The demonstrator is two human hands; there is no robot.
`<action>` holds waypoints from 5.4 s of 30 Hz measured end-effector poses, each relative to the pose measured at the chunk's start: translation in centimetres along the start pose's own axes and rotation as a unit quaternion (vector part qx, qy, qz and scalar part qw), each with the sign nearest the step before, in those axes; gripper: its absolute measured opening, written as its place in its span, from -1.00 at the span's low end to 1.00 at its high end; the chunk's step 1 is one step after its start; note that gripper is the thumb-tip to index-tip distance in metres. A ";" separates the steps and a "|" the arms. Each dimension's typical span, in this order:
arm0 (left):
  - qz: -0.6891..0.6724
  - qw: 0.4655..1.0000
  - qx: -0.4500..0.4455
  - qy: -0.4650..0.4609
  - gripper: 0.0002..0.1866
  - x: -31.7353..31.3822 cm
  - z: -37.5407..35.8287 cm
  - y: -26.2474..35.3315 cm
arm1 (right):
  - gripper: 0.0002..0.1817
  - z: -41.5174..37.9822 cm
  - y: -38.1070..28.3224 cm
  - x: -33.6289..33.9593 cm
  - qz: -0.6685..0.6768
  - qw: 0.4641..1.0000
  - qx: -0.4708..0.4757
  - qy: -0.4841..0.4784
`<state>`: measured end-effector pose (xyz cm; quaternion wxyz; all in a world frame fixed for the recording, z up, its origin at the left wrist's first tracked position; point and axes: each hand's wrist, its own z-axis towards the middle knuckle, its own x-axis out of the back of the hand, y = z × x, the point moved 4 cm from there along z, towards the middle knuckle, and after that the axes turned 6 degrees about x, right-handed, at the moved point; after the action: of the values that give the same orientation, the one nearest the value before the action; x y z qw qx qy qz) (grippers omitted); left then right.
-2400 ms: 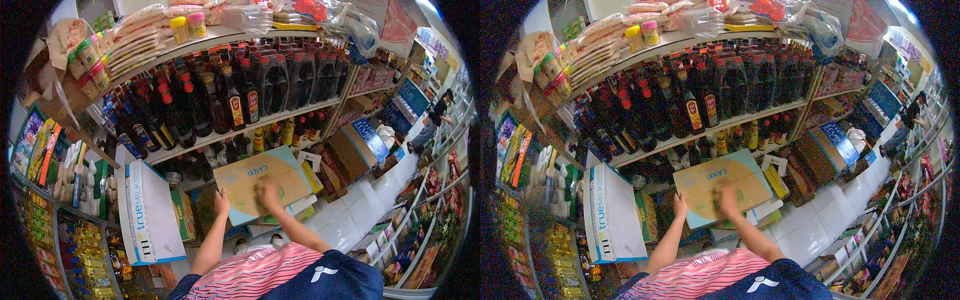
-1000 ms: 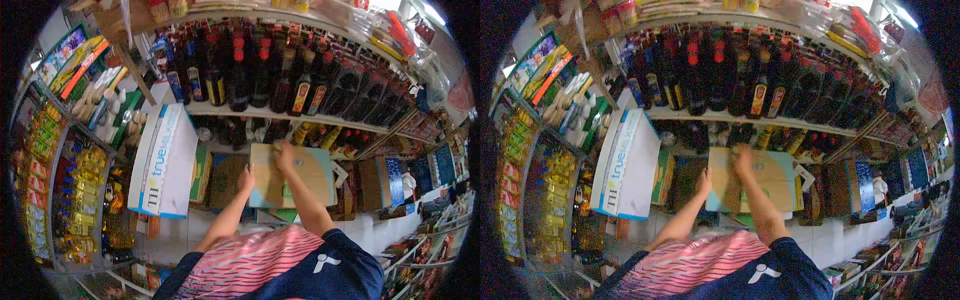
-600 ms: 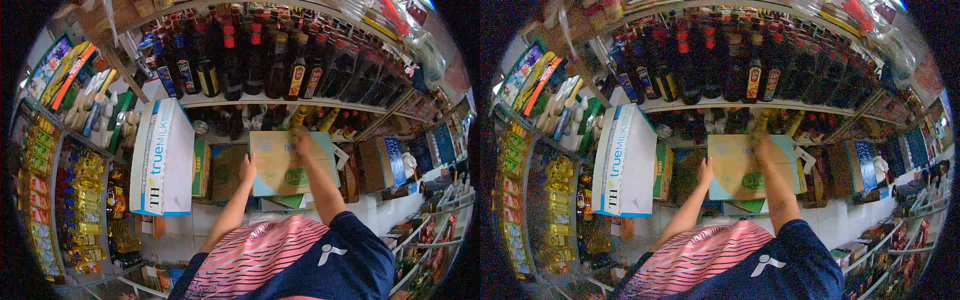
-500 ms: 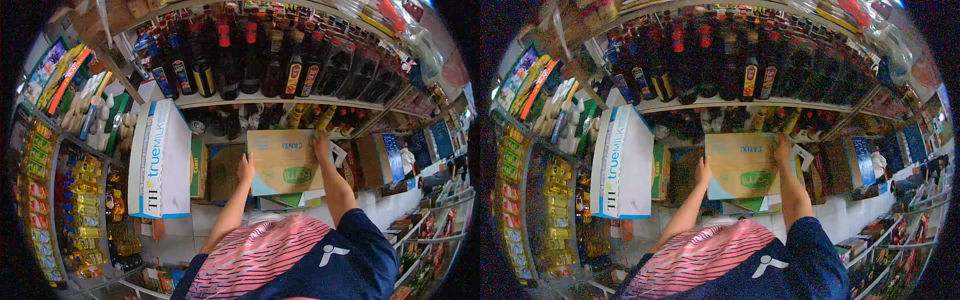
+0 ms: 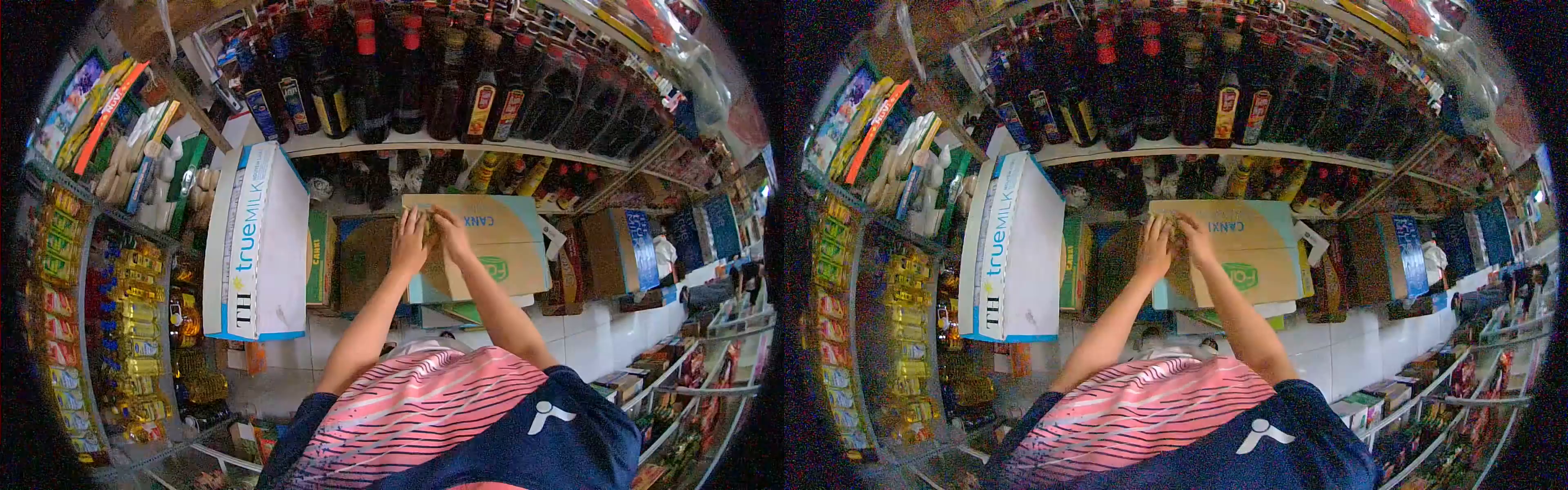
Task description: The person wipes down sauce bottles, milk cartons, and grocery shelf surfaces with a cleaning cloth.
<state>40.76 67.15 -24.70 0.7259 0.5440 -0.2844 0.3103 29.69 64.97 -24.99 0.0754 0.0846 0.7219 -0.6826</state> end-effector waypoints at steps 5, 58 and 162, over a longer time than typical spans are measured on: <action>0.119 0.990 0.034 -0.068 -0.47 -0.5 2.1 -0.5 | -0.62 -2.3 1.3 4.6 -0.452 0.858 0.229 0.090; -0.499 0.750 0.428 -0.070 -0.48 -6.3 3.8 -9.5 | -0.54 -2.7 0.0 2.6 -0.654 0.722 0.219 0.054; 0.186 0.966 -0.145 -0.105 -0.47 -3.0 -2.6 4.3 | -0.60 -14.9 5.5 28.8 -0.076 0.876 0.038 0.474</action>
<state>35.77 70.11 -24.99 0.6922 0.4002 -0.4972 0.3368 2.96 80.67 -36.00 -0.3313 0.3453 0.6489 -0.5915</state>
